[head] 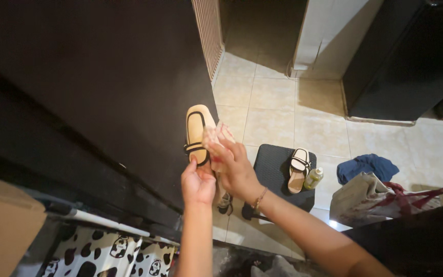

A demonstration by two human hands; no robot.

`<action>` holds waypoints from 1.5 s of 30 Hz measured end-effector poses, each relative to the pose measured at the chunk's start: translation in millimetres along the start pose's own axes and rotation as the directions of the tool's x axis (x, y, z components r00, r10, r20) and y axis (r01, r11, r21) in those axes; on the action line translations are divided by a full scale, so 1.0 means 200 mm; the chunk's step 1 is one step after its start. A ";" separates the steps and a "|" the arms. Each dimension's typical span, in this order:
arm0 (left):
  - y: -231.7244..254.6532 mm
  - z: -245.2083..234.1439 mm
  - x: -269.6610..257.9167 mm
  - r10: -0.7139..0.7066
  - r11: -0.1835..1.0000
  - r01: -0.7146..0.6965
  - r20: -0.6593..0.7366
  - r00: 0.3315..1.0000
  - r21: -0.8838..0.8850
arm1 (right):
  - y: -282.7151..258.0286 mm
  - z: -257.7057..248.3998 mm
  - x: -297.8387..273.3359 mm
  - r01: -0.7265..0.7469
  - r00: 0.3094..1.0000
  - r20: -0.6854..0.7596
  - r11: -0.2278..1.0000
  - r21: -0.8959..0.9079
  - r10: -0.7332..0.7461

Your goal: The person wipes the interior of a shoe rack with a cloth and a spray bottle, then cleans a pair of sandals with the same cloth. The person handles the spray bottle and cloth throughout, wiping surfaces and footwear.

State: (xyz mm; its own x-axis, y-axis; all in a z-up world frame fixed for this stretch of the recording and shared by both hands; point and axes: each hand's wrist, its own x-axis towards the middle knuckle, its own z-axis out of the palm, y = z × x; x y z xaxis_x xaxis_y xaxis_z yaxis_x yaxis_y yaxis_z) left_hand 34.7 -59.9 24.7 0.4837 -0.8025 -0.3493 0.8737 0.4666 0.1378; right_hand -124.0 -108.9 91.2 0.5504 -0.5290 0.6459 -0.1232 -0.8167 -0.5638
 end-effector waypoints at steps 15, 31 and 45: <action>-0.11 0.05 -0.06 0.092 0.993 -0.094 0.028 0.995 0.075 | 0.29 0.23 -0.16 -0.295 0.955 0.134 0.893 0.339 0.265; 0.06 0.16 -0.36 0.391 0.508 -0.339 0.139 0.910 0.792 | 0.37 0.30 0.04 -0.651 0.664 0.335 0.297 0.699 0.668; -0.16 0.09 -0.22 0.395 0.592 -0.261 0.008 0.919 0.763 | -0.07 -0.20 0.21 -0.148 0.984 -0.105 0.988 -0.036 0.144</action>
State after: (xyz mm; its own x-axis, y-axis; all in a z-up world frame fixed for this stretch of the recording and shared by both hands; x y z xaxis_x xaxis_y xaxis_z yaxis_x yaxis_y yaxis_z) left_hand -14.1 -45.3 51.9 0.7896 -0.5561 -0.2592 0.4307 0.2016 0.8797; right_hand -131.8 -129.8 146.4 0.4375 -0.6622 0.6083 -0.2331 -0.7369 -0.6346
